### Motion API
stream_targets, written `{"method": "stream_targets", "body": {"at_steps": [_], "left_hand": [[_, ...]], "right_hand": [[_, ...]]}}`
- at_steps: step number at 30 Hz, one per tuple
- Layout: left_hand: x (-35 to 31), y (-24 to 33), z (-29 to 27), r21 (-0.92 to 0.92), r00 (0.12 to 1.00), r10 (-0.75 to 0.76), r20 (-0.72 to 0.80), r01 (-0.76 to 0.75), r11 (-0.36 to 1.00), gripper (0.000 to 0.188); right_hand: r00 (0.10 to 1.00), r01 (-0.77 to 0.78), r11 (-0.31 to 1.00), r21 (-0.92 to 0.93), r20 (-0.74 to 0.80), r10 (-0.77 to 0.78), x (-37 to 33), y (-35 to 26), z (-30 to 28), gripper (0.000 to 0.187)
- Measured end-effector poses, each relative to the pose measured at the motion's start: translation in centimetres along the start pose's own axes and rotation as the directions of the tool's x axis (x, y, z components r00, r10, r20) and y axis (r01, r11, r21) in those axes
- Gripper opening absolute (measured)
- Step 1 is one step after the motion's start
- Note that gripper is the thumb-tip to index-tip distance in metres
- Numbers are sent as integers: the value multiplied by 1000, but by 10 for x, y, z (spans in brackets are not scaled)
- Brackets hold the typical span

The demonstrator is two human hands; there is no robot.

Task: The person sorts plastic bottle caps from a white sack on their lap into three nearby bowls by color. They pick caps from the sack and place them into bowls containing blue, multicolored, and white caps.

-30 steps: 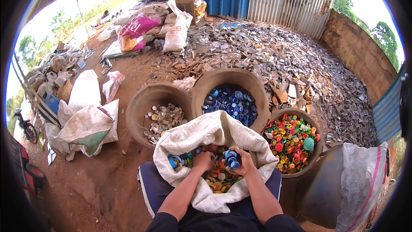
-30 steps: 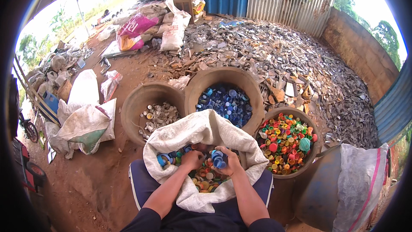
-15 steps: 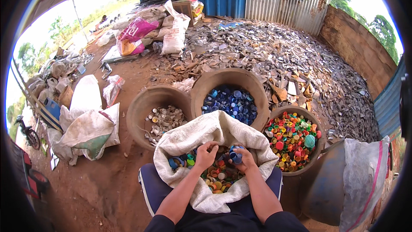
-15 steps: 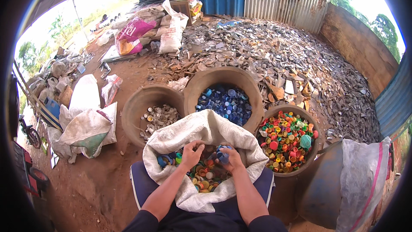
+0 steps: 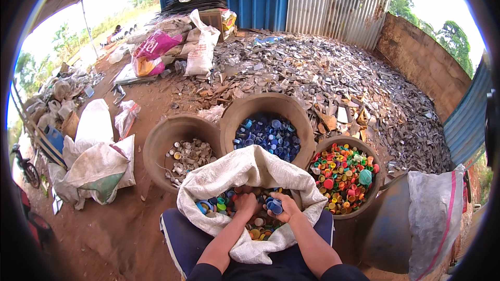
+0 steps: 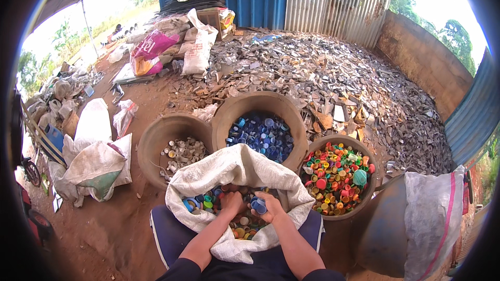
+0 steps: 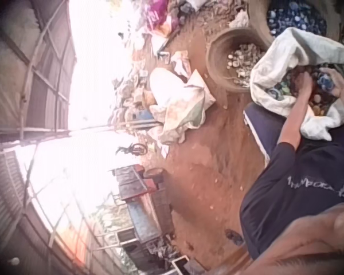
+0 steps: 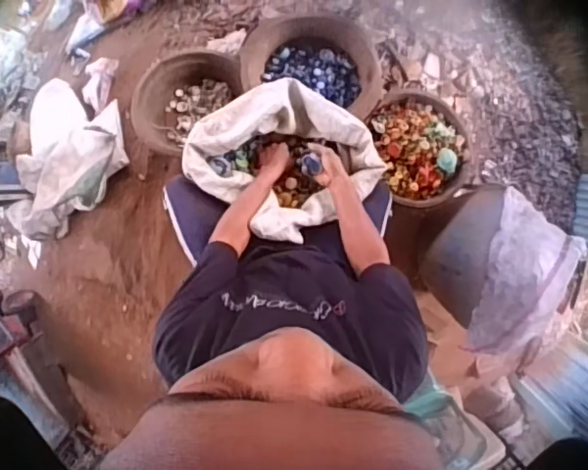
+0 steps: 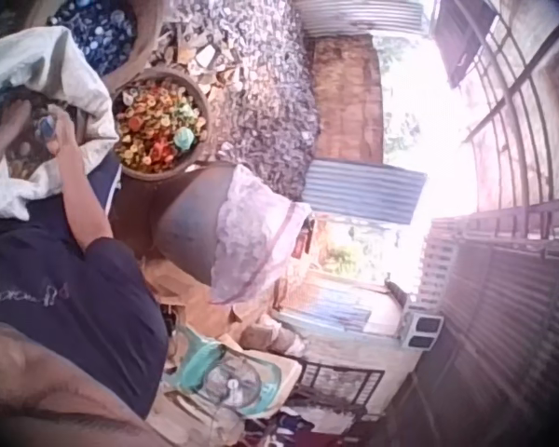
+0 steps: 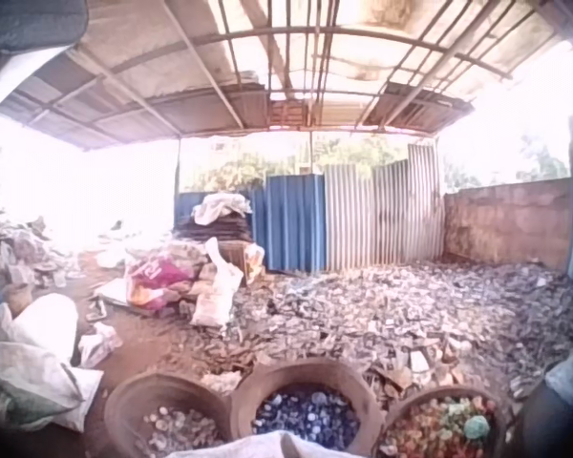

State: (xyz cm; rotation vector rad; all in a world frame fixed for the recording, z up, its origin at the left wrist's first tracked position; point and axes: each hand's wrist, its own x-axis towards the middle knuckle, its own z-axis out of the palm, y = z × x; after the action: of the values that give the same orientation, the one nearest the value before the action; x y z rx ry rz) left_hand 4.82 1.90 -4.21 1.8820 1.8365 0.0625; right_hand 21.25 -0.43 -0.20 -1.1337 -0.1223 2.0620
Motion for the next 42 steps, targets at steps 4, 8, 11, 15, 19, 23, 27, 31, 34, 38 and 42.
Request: {"method": "stream_targets", "body": {"at_steps": [4,8,11,15,19,23,27,31,34,38,42], "left_hand": [[-8,4,-7,-58,999,-27,-46,25,998,41],[-12,-9,-3,-175,997,29,-71,-41,984,37],[-7,-21,-9,-332,996,62,-65,-80,940,38],[-2,-35,2,-476,996,23,-89,-63,877,43],[-9,-27,-11,-512,994,74,-75,-102,853,34],[-12,-23,-24,-523,1000,-12,-6,7,852,31],[-16,-30,-29,-499,997,-35,-69,-4,866,30],[-25,-30,-46,-530,990,-46,-136,-33,847,29],[-33,-34,-57,-548,983,-65,-170,-39,835,29],[-42,-32,-68,-516,988,-60,-142,-22,856,30],[-47,-22,-67,-583,991,26,-130,-97,807,29]], "right_hand": [[978,126,968,217,134,-158,15,-43,36,33],[881,303,769,563,144,-452,10,-117,103,73],[904,363,804,470,32,-427,6,-117,110,71],[908,348,928,133,197,-369,24,-78,61,59],[881,431,724,-539,76,-467,11,-29,19,22],[677,388,-327,-862,507,-533,17,4,-10,25],[764,82,-474,-877,361,-535,12,19,21,32],[730,-39,-427,-903,266,-630,38,27,16,33],[719,-5,-400,-917,274,-639,35,29,18,31],[754,222,-195,-955,295,-587,22,21,14,27],[915,398,522,-754,286,-285,-2,9,14,22]]}}
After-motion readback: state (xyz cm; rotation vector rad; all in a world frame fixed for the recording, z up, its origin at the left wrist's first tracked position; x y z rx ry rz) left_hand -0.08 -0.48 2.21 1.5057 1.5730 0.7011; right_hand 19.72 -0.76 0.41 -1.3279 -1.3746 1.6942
